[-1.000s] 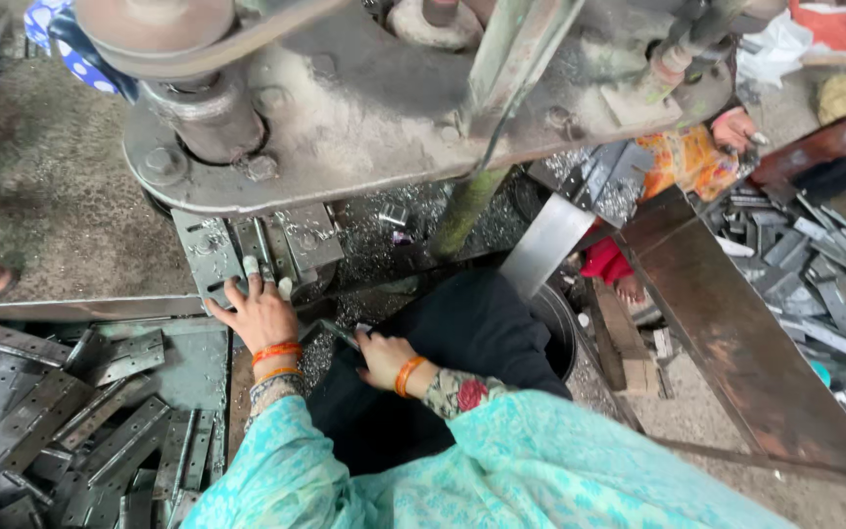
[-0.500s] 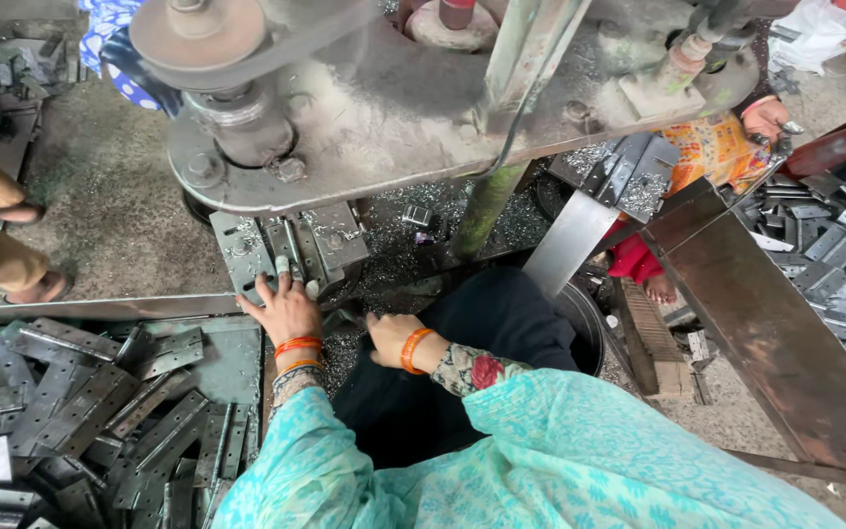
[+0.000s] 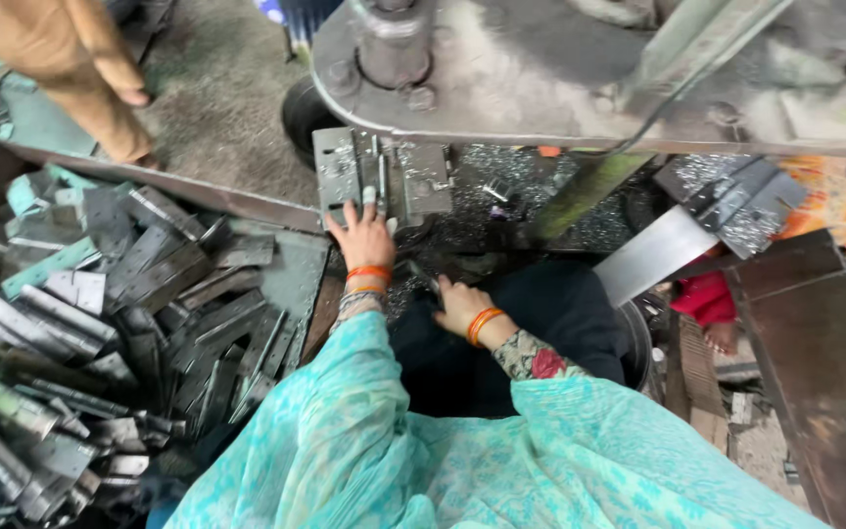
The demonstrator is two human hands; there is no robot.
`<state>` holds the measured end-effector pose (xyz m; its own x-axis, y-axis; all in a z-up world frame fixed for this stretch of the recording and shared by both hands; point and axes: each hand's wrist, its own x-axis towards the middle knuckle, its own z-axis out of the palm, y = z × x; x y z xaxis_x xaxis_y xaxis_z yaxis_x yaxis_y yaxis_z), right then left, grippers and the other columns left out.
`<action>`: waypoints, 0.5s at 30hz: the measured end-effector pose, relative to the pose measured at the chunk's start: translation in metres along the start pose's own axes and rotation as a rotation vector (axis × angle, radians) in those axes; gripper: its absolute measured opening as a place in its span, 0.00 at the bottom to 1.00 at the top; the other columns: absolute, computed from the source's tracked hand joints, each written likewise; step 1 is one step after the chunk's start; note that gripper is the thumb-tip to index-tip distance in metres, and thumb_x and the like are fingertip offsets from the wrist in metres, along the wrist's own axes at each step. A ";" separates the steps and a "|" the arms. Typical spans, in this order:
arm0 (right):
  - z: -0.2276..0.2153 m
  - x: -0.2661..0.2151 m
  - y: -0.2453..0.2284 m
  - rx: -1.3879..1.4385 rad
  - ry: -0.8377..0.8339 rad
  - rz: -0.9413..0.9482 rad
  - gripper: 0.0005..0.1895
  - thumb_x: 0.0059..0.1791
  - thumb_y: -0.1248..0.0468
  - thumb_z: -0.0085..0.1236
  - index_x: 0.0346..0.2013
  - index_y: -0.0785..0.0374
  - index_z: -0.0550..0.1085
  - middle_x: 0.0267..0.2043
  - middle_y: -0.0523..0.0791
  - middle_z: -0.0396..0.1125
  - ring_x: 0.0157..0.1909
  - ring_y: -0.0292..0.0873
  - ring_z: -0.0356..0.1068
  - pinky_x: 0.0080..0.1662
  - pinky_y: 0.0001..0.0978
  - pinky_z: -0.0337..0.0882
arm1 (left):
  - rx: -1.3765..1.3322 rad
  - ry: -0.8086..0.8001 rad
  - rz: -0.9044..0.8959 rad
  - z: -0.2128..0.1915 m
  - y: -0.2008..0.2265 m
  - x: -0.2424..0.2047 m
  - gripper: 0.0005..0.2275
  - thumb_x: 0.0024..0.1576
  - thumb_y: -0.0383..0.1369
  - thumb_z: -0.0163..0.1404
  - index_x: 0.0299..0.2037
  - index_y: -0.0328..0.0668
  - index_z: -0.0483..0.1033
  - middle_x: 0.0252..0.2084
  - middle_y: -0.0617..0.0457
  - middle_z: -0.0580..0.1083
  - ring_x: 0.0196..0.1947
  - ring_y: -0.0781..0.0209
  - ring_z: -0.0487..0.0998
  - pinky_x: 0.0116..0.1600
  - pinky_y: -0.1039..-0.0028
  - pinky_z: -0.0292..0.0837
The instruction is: The person operates a metal press machine to process metal brackets. They pick up a bracket from a bin, place it into the press, activate the machine, and then remove the processed bracket.
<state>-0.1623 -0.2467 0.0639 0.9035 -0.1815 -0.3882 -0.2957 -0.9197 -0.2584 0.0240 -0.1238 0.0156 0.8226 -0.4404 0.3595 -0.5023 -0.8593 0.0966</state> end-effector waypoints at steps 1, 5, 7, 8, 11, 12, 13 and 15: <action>-0.007 0.006 -0.002 -0.012 -0.009 -0.006 0.42 0.44 0.50 0.64 0.68 0.63 0.59 0.48 0.58 0.72 0.48 0.63 0.74 0.50 0.52 0.75 | -0.005 -0.016 -0.008 0.001 -0.001 0.005 0.14 0.59 0.39 0.46 0.49 0.51 0.82 0.63 0.58 0.72 0.71 0.44 0.58 0.69 0.27 0.37; -0.015 0.003 -0.006 -0.066 -0.016 -0.030 0.41 0.45 0.49 0.63 0.66 0.66 0.61 0.47 0.58 0.73 0.48 0.62 0.75 0.50 0.52 0.76 | -0.007 -0.108 -0.013 0.007 0.005 -0.001 0.15 0.65 0.42 0.44 0.49 0.48 0.82 0.62 0.58 0.72 0.72 0.43 0.57 0.69 0.26 0.36; -0.019 0.004 -0.012 -0.056 -0.009 -0.027 0.43 0.45 0.49 0.64 0.67 0.67 0.59 0.46 0.58 0.73 0.48 0.62 0.75 0.49 0.52 0.75 | 0.021 -0.087 -0.013 0.004 0.001 -0.002 0.14 0.64 0.41 0.43 0.50 0.49 0.82 0.62 0.58 0.72 0.72 0.44 0.57 0.69 0.26 0.37; -0.023 0.004 -0.014 -0.043 -0.020 -0.019 0.42 0.45 0.50 0.64 0.66 0.66 0.60 0.46 0.58 0.73 0.48 0.62 0.75 0.48 0.53 0.76 | 0.027 -0.071 -0.009 0.003 0.002 -0.002 0.15 0.64 0.41 0.43 0.50 0.49 0.82 0.62 0.58 0.72 0.72 0.44 0.57 0.69 0.26 0.37; -0.031 0.004 -0.013 -0.026 -0.029 0.000 0.37 0.45 0.50 0.64 0.61 0.65 0.63 0.46 0.58 0.73 0.47 0.63 0.75 0.48 0.53 0.76 | -0.001 -0.044 -0.004 -0.001 0.005 -0.002 0.15 0.60 0.41 0.44 0.49 0.49 0.82 0.64 0.57 0.72 0.69 0.43 0.57 0.67 0.27 0.38; -0.028 0.002 -0.013 -0.029 -0.025 -0.001 0.34 0.45 0.50 0.63 0.59 0.65 0.64 0.45 0.58 0.74 0.47 0.63 0.75 0.48 0.54 0.76 | 0.002 -0.042 0.003 -0.001 0.004 -0.006 0.15 0.62 0.41 0.44 0.49 0.48 0.82 0.64 0.57 0.72 0.70 0.43 0.57 0.68 0.27 0.38; -0.025 0.001 -0.013 -0.033 -0.021 -0.002 0.32 0.46 0.50 0.63 0.57 0.64 0.66 0.45 0.57 0.74 0.47 0.62 0.75 0.48 0.54 0.75 | 0.004 -0.040 0.009 -0.002 0.003 -0.011 0.15 0.63 0.42 0.44 0.50 0.48 0.82 0.63 0.57 0.72 0.70 0.43 0.57 0.68 0.27 0.38; -0.018 0.000 -0.010 -0.015 -0.011 -0.009 0.31 0.46 0.50 0.63 0.55 0.65 0.66 0.44 0.58 0.74 0.46 0.62 0.76 0.47 0.54 0.76 | 0.010 -0.069 0.015 -0.002 0.004 -0.016 0.15 0.64 0.41 0.44 0.50 0.48 0.82 0.64 0.57 0.72 0.72 0.42 0.57 0.69 0.27 0.38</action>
